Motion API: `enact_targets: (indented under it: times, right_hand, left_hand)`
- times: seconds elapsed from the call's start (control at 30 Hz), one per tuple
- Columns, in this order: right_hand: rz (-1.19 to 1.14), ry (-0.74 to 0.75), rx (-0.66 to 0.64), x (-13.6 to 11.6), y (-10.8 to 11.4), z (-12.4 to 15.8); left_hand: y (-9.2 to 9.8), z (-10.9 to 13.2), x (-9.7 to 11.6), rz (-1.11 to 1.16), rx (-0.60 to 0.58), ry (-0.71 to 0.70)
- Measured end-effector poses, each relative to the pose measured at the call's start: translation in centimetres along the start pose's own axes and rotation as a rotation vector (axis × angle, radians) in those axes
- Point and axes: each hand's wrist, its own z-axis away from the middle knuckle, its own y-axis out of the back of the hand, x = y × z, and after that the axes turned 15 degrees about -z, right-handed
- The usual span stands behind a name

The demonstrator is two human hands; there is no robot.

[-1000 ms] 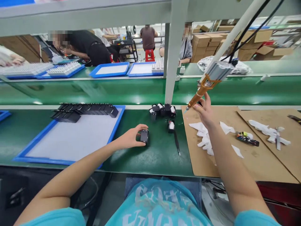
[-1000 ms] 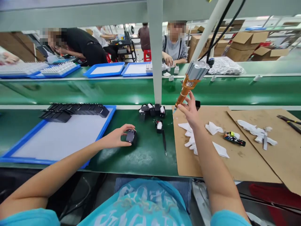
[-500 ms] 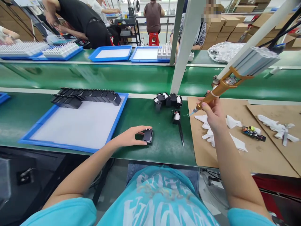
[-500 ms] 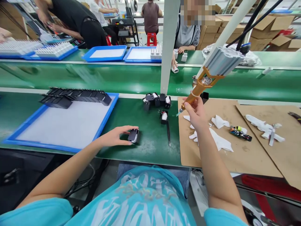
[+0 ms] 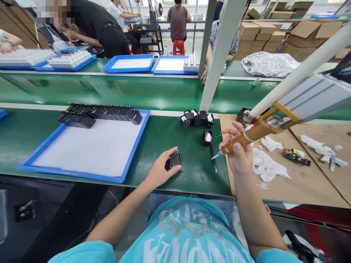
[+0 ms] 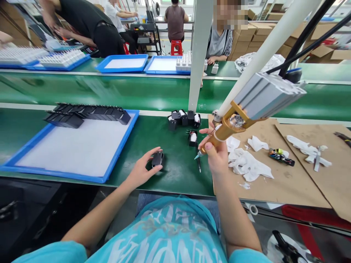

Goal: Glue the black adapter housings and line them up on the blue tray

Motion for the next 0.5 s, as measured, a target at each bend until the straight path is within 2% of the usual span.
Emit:
enact_targets:
  times: [0.1, 0.23, 0.33, 0.5]
  right_hand:
    - [-0.053, 0.034, -0.021, 0.0, -1.8, 1.4]
    - [-0.143, 0.028, 0.032, 0.0, -3.5, 2.6]
    - [-0.231, 0.003, 0.050, 0.0, -4.3, 2.8]
    - [-0.280, -0.014, 0.011, 0.4, -5.7, 2.7]
  left_hand:
    - [-1.1, 0.1, 0.2, -0.026, 0.078, 0.028]
    - [-1.4, -0.2, -0.7, 0.211, 0.062, 0.074]
    - [-1.7, -0.2, -1.3, 0.341, 0.111, 0.144]
    - [-2.2, 1.0, -1.2, 0.146, 0.266, 0.202]
